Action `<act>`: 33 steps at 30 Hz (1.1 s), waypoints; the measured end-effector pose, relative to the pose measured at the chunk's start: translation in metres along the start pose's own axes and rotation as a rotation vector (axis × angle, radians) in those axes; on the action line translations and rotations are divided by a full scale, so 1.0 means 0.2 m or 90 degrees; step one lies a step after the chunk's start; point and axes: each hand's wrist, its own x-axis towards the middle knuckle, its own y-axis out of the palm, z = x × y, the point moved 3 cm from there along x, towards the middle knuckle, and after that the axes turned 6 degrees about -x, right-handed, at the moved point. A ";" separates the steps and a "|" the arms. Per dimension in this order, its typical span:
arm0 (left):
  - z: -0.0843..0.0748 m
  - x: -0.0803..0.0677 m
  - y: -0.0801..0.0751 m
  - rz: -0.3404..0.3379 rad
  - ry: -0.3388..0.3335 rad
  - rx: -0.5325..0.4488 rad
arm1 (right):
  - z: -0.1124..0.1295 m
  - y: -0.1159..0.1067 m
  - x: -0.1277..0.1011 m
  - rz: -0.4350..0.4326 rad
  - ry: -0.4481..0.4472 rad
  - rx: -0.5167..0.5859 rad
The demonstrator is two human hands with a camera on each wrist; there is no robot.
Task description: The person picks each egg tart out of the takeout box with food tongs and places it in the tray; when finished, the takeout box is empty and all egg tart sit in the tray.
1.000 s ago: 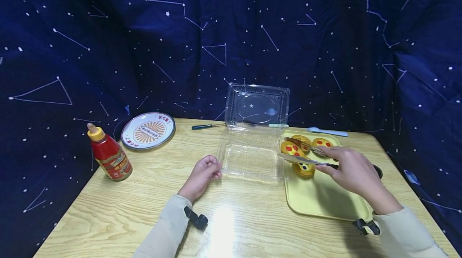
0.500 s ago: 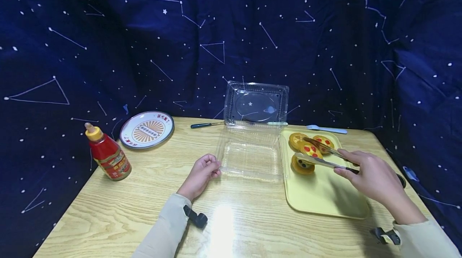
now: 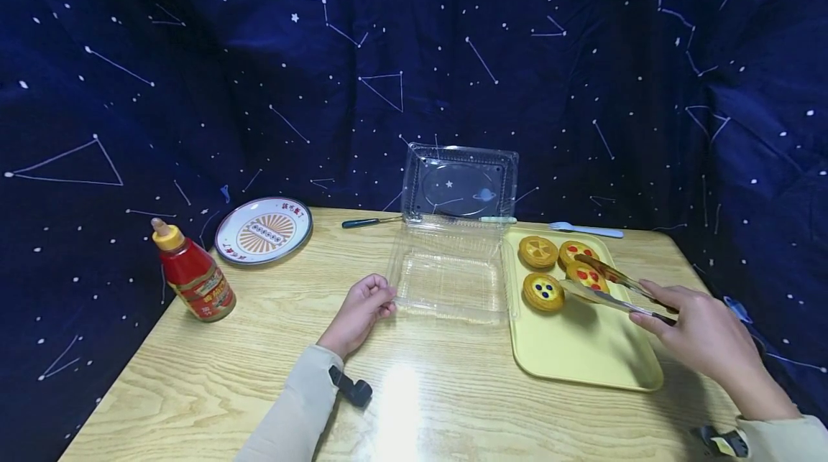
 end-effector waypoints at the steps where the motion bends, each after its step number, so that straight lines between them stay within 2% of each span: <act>1: 0.00 0.00 0.00 0.000 0.000 0.000 | -0.01 0.00 -0.01 0.001 0.003 -0.001; 8: 0.00 0.00 0.00 -0.004 0.001 -0.004 | -0.08 0.05 -0.05 0.012 0.015 -0.024; 14: -0.01 0.00 0.00 -0.001 0.000 -0.001 | -0.13 0.10 -0.08 0.041 0.040 -0.016; 28: 0.00 0.00 0.00 -0.001 0.002 0.001 | -0.18 0.20 -0.08 0.020 0.013 -0.012; 33: 0.00 0.00 0.00 -0.002 0.003 0.005 | -0.19 0.23 -0.08 0.042 0.022 -0.010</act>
